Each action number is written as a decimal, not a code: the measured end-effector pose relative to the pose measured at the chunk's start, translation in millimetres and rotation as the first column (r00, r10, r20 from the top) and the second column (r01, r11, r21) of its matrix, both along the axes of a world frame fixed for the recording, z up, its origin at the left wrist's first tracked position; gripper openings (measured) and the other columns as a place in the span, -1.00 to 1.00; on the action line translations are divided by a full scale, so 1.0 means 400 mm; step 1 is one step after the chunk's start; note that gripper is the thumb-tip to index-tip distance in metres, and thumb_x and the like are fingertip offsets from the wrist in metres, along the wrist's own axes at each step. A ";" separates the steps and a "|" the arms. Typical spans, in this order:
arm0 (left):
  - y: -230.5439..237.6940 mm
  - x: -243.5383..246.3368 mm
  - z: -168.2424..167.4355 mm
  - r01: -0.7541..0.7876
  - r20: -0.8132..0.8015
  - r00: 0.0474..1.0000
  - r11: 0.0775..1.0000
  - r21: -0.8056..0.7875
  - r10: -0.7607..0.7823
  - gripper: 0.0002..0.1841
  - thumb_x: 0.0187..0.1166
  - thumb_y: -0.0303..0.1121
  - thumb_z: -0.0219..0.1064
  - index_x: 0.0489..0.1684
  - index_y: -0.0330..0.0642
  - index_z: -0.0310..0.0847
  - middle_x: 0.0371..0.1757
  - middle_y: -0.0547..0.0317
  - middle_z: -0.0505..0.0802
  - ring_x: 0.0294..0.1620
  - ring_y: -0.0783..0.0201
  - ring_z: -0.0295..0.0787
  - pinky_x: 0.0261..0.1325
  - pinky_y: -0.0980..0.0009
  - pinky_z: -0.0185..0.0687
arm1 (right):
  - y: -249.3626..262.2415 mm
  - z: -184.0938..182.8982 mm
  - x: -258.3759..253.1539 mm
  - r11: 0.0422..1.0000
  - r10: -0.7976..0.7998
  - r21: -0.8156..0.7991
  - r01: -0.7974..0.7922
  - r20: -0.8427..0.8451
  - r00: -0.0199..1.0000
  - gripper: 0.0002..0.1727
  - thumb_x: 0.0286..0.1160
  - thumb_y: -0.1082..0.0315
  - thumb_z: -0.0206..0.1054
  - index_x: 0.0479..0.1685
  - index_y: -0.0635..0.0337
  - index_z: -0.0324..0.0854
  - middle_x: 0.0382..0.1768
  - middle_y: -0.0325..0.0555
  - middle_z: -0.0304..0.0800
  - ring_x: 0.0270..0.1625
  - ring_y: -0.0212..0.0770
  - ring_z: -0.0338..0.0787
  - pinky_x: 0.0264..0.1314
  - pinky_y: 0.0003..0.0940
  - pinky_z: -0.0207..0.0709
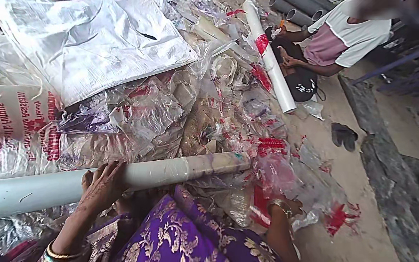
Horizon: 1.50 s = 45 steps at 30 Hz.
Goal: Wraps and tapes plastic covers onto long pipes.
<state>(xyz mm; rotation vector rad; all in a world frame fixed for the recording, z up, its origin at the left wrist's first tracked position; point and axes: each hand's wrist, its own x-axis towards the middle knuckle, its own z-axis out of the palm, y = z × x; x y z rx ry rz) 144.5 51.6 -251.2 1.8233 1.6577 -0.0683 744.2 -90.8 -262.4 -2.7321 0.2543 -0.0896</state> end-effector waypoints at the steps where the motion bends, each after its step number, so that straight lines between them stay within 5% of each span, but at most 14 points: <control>1: 0.000 -0.010 -0.009 0.001 0.031 1.000 1.000 0.016 -0.001 -0.16 0.41 -0.14 0.60 0.77 -0.05 0.35 0.78 -0.12 0.43 0.85 -0.32 0.06 0.73 -0.54 -0.46 | 0.029 0.034 -0.031 0.998 0.044 0.038 -0.044 0.020 0.999 -0.24 0.54 0.25 0.41 0.75 0.19 0.23 0.61 0.43 0.38 0.60 0.29 0.54 0.51 0.04 0.53; 5: 0.014 -0.023 -0.016 -0.012 0.129 0.992 0.995 0.104 -0.001 -0.20 0.41 -0.12 0.56 0.72 -0.13 0.40 0.67 -0.17 0.55 0.78 -0.30 0.25 0.75 -0.46 -0.37 | 0.169 0.114 -0.186 0.852 0.495 0.145 -0.503 0.091 0.864 -0.38 0.62 0.31 0.37 0.59 0.47 0.37 0.44 0.54 0.55 0.47 0.35 0.61 0.56 0.08 0.42; 9: 0.050 -0.028 -0.018 0.001 0.128 0.992 0.988 0.153 -0.021 -0.38 0.60 0.00 0.34 0.57 -0.18 0.56 0.55 -0.17 0.67 0.66 -0.21 0.46 0.76 -0.28 -0.06 | 0.293 0.093 -0.384 0.407 0.892 0.137 -0.903 0.155 0.425 -0.46 0.59 0.34 0.38 0.40 0.60 0.49 0.20 0.53 0.69 0.26 0.33 0.72 0.43 0.11 0.50; 13: 0.101 -0.036 -0.009 0.028 0.140 0.989 0.995 0.092 -0.040 -0.45 0.75 -0.02 0.17 0.53 -0.22 0.57 0.50 -0.16 0.72 0.63 -0.13 0.53 0.79 -0.13 0.02 | 0.355 0.051 -0.599 -0.056 0.989 0.121 -0.991 0.140 -0.039 -0.42 0.45 0.17 0.47 0.28 0.53 0.64 0.12 0.49 0.73 0.13 0.37 0.78 0.23 0.21 0.63; 15: 0.119 -0.045 0.001 0.025 0.129 0.991 0.998 0.065 -0.034 -0.53 0.84 -0.11 0.07 0.46 -0.23 0.63 0.44 -0.15 0.77 0.60 -0.12 0.57 0.80 -0.14 0.03 | 0.367 0.022 -0.667 -0.179 0.982 0.094 -0.979 0.083 -0.171 -0.31 0.37 0.05 0.49 0.34 0.49 0.64 0.18 0.52 0.71 0.19 0.47 0.74 0.27 0.32 0.57; 18: 0.129 -0.086 0.024 -0.036 0.015 0.999 0.999 -0.013 0.036 -0.55 0.86 -0.07 0.02 0.46 -0.08 0.66 0.52 -0.01 0.73 0.70 -0.09 0.45 0.82 -0.34 -0.29 | 0.366 -0.008 -0.699 -0.254 0.966 -0.043 -0.966 0.028 -0.255 -0.23 0.33 -0.12 0.48 0.38 0.34 0.67 0.20 0.51 0.71 0.14 0.54 0.73 0.10 0.43 0.55; 21: 0.097 -0.157 -0.003 -0.107 0.014 0.994 0.987 0.122 0.106 -0.56 0.84 -0.02 0.07 0.47 0.02 0.68 0.56 0.03 0.69 0.71 -0.12 0.41 0.76 -0.38 -0.17 | 0.378 -0.041 -0.686 -0.297 0.937 -0.170 -0.940 0.137 -0.321 -0.17 0.36 -0.27 0.31 0.31 0.36 0.71 0.09 0.49 0.77 0.03 0.56 0.77 -0.05 0.43 0.56; 24: 0.061 -0.171 -0.042 -0.070 0.111 0.993 0.939 0.338 0.034 -0.57 0.73 -0.03 0.19 0.42 0.04 0.72 0.53 0.04 0.73 0.69 -0.18 0.44 0.70 -0.49 -0.17 | 0.416 -0.038 -0.673 -0.341 0.922 -0.182 -0.922 0.129 -0.366 -0.17 0.42 -0.27 0.29 0.30 0.40 0.70 0.11 0.49 0.79 0.11 0.59 0.76 0.06 0.46 0.55; 27: 0.081 -0.168 -0.035 0.017 0.156 0.985 0.955 0.296 -0.066 -0.51 0.62 0.02 0.30 0.50 0.13 0.68 0.56 0.14 0.72 0.76 -0.12 0.36 0.70 -0.55 -0.39 | 0.475 -0.023 -0.670 -0.340 0.937 -0.132 -0.931 0.029 -0.347 -0.21 0.49 -0.19 0.34 0.38 0.41 0.65 0.23 0.52 0.74 0.28 0.60 0.70 0.32 0.48 0.48; 31: 0.140 -0.177 -0.018 0.102 0.179 0.974 0.978 0.184 -0.136 -0.52 0.58 0.05 0.39 0.49 0.27 0.69 0.57 0.22 0.71 0.75 -0.06 0.37 0.71 -0.52 -0.38 | 0.536 0.062 -0.740 -0.325 0.941 -0.125 -0.937 -0.137 -0.308 -0.48 0.81 0.06 0.09 0.44 0.26 0.66 0.34 0.44 0.70 0.42 0.55 0.61 0.44 0.51 0.33; 38: 0.205 -0.168 -0.002 0.103 0.158 0.981 0.992 0.069 -0.113 -0.57 0.71 0.04 0.25 0.49 0.23 0.70 0.53 0.19 0.75 0.73 -0.02 0.41 0.77 -0.42 -0.45 | 0.545 0.097 -1.026 -0.698 0.688 -0.166 -0.697 0.114 -0.716 -0.76 0.57 0.23 0.35 -0.12 0.07 0.94 -0.14 0.15 0.91 0.00 0.32 0.82 0.12 0.37 0.44; 45: 0.197 -0.170 -0.002 0.061 0.158 0.985 0.996 0.065 -0.071 -0.54 0.68 0.11 0.24 0.48 0.26 0.70 0.51 0.22 0.76 0.67 0.05 0.47 0.82 -0.24 -0.31 | 0.580 0.127 -1.144 -0.717 0.693 -0.101 -0.690 -0.214 -0.689 -0.67 0.68 0.14 0.26 0.02 0.11 0.89 0.22 0.13 0.83 0.36 0.28 0.67 0.47 0.41 0.15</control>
